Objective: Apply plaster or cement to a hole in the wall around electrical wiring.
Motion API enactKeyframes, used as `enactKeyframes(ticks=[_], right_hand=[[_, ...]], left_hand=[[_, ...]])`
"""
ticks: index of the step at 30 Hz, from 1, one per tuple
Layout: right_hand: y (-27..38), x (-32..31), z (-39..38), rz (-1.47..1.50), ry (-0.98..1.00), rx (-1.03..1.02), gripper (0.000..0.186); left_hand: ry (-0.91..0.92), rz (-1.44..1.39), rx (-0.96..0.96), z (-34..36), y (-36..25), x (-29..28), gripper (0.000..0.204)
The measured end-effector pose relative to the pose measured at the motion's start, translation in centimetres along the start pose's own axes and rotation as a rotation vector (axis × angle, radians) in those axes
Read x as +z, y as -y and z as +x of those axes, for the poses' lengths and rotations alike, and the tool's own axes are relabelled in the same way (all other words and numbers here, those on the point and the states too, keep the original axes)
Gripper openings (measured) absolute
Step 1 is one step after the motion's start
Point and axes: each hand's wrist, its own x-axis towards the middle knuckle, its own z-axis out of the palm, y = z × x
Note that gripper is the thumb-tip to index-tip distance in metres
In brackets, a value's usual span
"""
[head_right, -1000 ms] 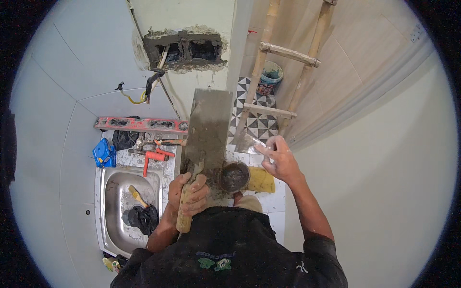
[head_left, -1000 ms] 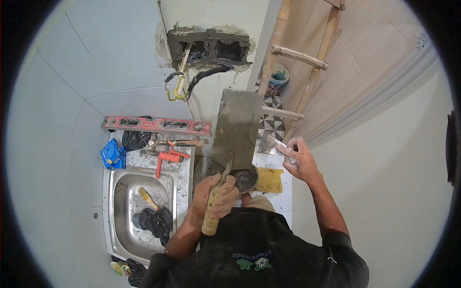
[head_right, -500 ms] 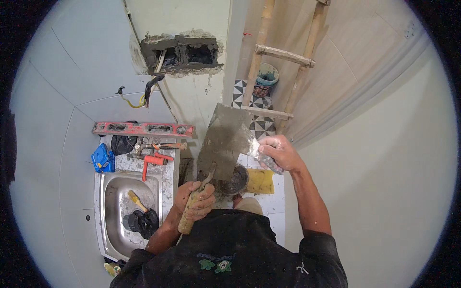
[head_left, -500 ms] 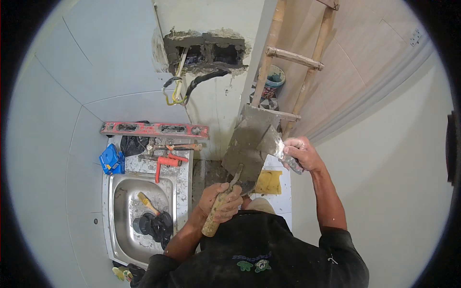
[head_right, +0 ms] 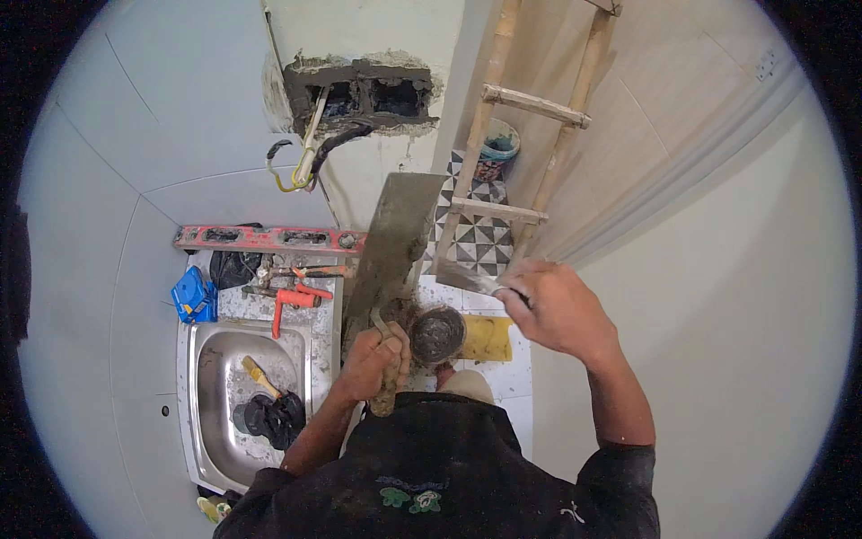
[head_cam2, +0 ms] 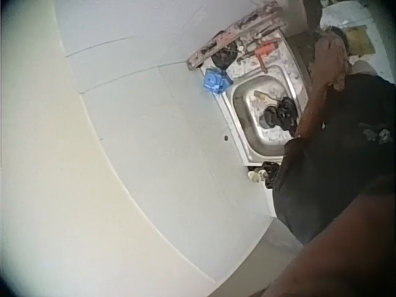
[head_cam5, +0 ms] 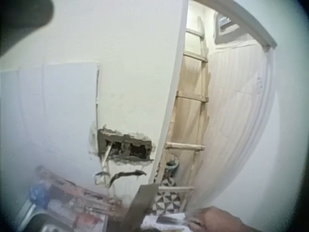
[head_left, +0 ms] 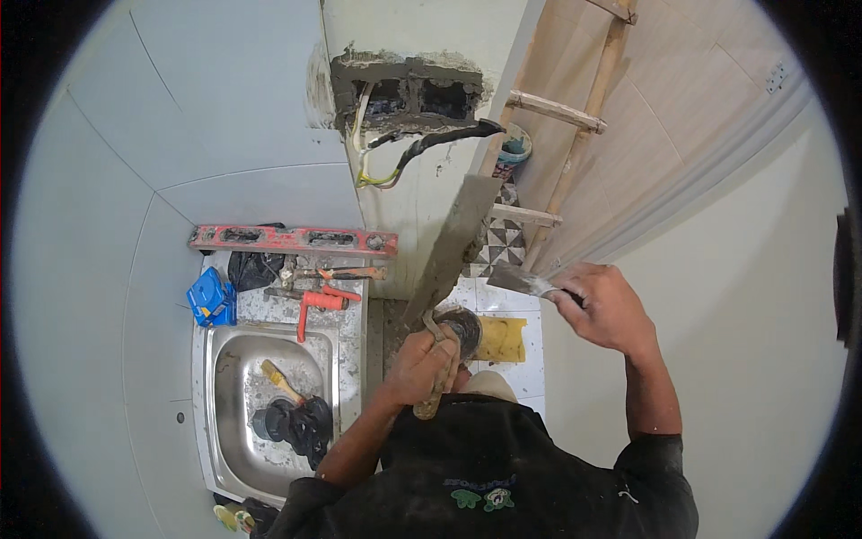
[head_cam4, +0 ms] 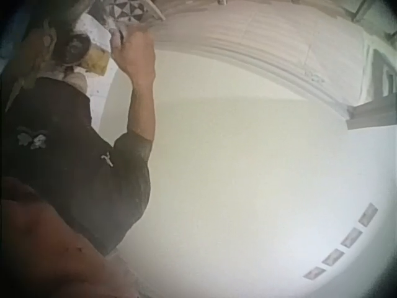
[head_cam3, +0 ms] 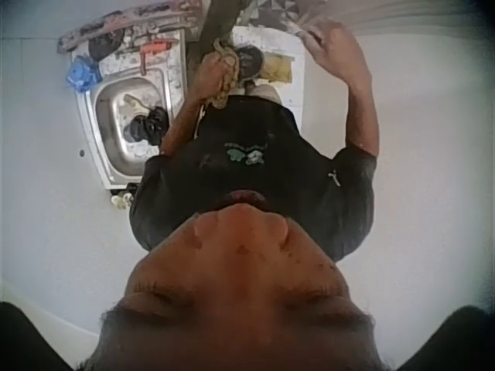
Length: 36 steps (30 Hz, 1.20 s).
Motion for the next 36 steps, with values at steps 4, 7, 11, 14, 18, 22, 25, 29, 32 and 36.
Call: enactKeyframes(ticks=[4,7,11,14,18,22,25,29,32,36], right_hand=[[3.5,-0.6,1.6,-0.069,0.031,0.03,0.014],[4.8,-0.5,2.3,-0.11,-0.05,-0.071,0.01],[6.9,-0.4,2.3,-0.265,-0.106,-0.067,0.015],[7.3,0.5,2.2,-0.307,-0.226,-0.107,0.021],[6.5,1.5,2.7,-0.335,-0.356,-0.132,0.024],[3.8,1.5,4.5,-0.301,-0.423,-0.118,0.02],[-0.5,1.1,7.0,-0.37,-0.433,-0.031,0.017],[-5.0,-0.3,11.9,-0.368,-0.435,-0.089,0.013],[-7.7,-1.4,14.6,-0.337,-0.359,-0.058,0.014],[-9.5,-2.1,17.4,-0.272,-0.411,-0.203,0.015]], left_hand=[[0.003,0.074,0.093,-0.5,0.2,0.3,0.037],[-0.001,0.15,0.203,-0.9,1.4,-0.4,0.02],[-0.03,0.438,0.455,-0.9,3.0,-2.4,0.017],[-0.039,0.347,0.327,-1.4,2.4,-3.2,0.018],[-0.11,0.335,0.264,-2.4,0.9,-3.4,0.022],[-0.134,0.462,0.349,-3.1,3.7,-5.5,0.023],[-0.191,0.567,0.411,-3.7,5.0,-6.3,0.017],[-0.188,0.571,0.396,-4.3,7.9,-7.2,0.018],[-0.184,0.471,0.292,-4.4,6.5,-6.6,0.018],[-0.226,0.38,0.158,-4.6,5.3,-6.3,0.028]])
